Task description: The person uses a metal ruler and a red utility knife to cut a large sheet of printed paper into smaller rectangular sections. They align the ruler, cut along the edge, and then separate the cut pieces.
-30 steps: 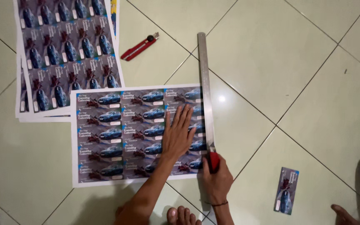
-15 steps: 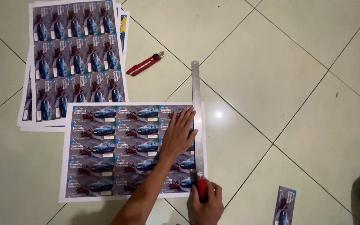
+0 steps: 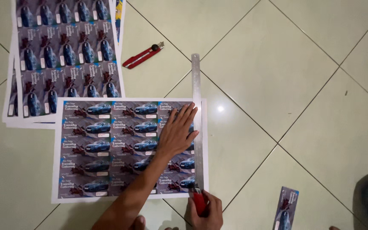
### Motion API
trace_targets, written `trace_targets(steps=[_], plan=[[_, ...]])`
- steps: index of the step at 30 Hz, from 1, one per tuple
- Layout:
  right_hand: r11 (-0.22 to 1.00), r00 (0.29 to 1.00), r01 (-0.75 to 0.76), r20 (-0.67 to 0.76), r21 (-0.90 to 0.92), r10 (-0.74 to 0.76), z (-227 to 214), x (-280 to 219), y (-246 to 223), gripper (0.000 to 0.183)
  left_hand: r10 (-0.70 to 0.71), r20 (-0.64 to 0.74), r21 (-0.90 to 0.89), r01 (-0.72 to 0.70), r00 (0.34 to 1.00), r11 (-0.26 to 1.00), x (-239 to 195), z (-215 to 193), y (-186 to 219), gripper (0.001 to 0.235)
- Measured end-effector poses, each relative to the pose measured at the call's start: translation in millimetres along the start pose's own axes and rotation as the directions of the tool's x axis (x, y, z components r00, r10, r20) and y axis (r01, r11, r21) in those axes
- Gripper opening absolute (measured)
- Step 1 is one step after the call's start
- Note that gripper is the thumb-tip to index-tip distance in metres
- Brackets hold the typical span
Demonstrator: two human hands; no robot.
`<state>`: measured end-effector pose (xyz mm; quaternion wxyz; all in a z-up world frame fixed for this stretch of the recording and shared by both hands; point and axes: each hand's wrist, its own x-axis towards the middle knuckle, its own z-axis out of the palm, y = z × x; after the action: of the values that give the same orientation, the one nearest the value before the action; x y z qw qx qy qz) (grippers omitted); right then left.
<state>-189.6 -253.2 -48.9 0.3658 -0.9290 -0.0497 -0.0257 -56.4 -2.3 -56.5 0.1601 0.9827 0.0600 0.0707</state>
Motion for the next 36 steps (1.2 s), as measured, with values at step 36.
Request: trace_targets(steps=[36], plan=[[0.996, 0.991, 0.028, 0.125, 0.082, -0.038, -12.3, 4.6, 13.5, 0.037, -0.035, 0.03, 0.144, 0.031, 0.999, 0.989, 0.3, -0.2, 4.9, 0.077]])
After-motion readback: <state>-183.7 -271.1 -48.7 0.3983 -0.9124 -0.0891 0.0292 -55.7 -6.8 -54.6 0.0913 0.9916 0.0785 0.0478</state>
